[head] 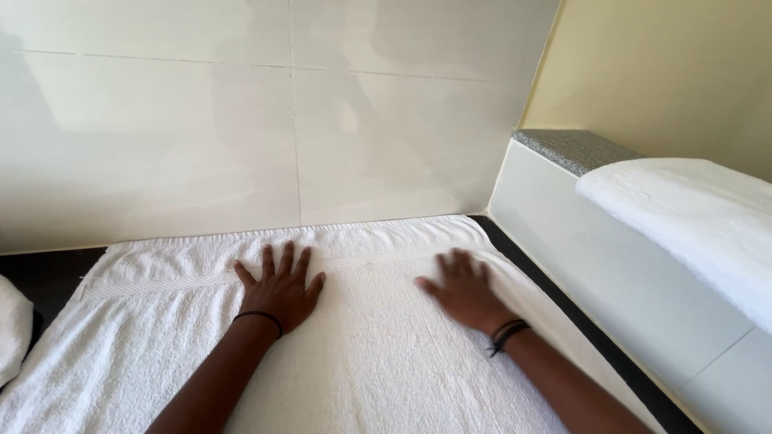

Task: The person folds a white towel on a dark countertop. They smooth the towel, fold it in half lengthwise, and then fold it again to create a compact rectangular shape.

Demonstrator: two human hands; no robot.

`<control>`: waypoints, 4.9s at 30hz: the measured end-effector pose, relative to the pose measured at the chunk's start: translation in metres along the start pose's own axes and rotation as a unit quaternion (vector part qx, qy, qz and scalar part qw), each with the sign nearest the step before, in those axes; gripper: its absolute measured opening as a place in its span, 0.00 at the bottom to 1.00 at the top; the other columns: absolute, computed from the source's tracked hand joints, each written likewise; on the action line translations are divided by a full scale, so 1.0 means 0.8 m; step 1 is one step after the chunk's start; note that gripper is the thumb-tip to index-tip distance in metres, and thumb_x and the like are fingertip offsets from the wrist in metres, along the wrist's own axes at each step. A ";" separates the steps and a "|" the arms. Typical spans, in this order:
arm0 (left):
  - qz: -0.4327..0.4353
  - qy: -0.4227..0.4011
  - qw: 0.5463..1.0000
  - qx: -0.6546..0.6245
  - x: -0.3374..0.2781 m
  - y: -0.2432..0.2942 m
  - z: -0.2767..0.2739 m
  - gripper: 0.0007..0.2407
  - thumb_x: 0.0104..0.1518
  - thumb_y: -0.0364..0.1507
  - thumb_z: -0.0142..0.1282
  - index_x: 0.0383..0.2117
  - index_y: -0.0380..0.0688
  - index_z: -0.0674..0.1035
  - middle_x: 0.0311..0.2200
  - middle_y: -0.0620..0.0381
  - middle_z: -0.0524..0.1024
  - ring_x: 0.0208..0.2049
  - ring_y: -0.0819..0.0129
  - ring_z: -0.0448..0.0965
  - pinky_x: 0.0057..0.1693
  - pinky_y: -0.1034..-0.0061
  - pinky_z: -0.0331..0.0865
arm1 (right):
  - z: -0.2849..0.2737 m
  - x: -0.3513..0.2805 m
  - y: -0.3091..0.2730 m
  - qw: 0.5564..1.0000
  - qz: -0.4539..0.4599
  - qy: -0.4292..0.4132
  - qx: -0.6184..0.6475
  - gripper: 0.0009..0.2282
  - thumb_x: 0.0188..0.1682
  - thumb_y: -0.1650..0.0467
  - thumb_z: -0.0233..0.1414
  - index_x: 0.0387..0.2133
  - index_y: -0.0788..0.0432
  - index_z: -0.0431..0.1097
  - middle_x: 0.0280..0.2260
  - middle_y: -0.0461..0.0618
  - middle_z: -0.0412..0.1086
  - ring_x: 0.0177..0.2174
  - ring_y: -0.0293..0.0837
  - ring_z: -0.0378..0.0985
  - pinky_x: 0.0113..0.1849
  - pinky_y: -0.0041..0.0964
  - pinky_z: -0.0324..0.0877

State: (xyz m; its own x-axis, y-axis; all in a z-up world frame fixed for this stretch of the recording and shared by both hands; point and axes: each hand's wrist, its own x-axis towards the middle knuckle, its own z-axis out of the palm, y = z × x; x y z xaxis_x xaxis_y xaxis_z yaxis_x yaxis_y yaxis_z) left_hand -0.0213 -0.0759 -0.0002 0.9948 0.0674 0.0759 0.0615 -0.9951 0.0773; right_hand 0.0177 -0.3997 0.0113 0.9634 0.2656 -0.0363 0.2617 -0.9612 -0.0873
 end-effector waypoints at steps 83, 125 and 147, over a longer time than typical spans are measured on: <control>-0.098 0.196 0.966 0.134 -0.031 -0.188 -0.083 0.10 0.58 0.20 0.49 0.44 0.41 0.69 0.35 0.50 0.76 0.39 0.61 0.80 0.47 0.65 0.74 | -0.075 0.095 0.032 0.931 -0.077 0.354 0.048 0.03 0.54 0.75 0.47 0.38 0.56 0.65 0.34 0.53 0.73 0.36 0.55 0.76 0.38 0.53 0.68; -0.272 0.191 0.943 -0.025 0.076 -0.338 -0.018 0.09 0.62 0.35 0.61 0.44 0.50 0.87 0.44 0.46 0.84 0.43 0.50 0.84 0.48 0.58 0.78 | -0.018 0.228 0.133 0.949 0.122 0.263 0.121 0.09 0.52 0.69 0.57 0.44 0.57 0.76 0.40 0.55 0.78 0.42 0.54 0.80 0.45 0.50 0.74; 0.007 0.000 1.000 0.003 0.051 -0.012 -0.011 0.28 0.65 0.50 0.26 0.72 0.64 0.49 0.75 0.54 0.35 0.74 0.46 0.28 0.64 0.22 0.22 | 0.003 0.126 -0.187 0.994 -0.114 -0.001 -0.003 0.35 0.57 0.49 0.28 0.72 0.56 0.35 0.71 0.66 0.28 0.69 0.70 0.25 0.61 0.77 0.27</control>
State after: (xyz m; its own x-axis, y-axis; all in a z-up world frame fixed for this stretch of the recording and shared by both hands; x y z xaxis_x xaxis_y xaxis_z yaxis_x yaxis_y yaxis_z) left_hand 0.0182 -0.0626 0.0112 0.9956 0.0536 0.0764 0.0482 -0.9964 0.0703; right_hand 0.0751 -0.2288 0.0183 0.8793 0.4759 -0.0183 0.4727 -0.8769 -0.0873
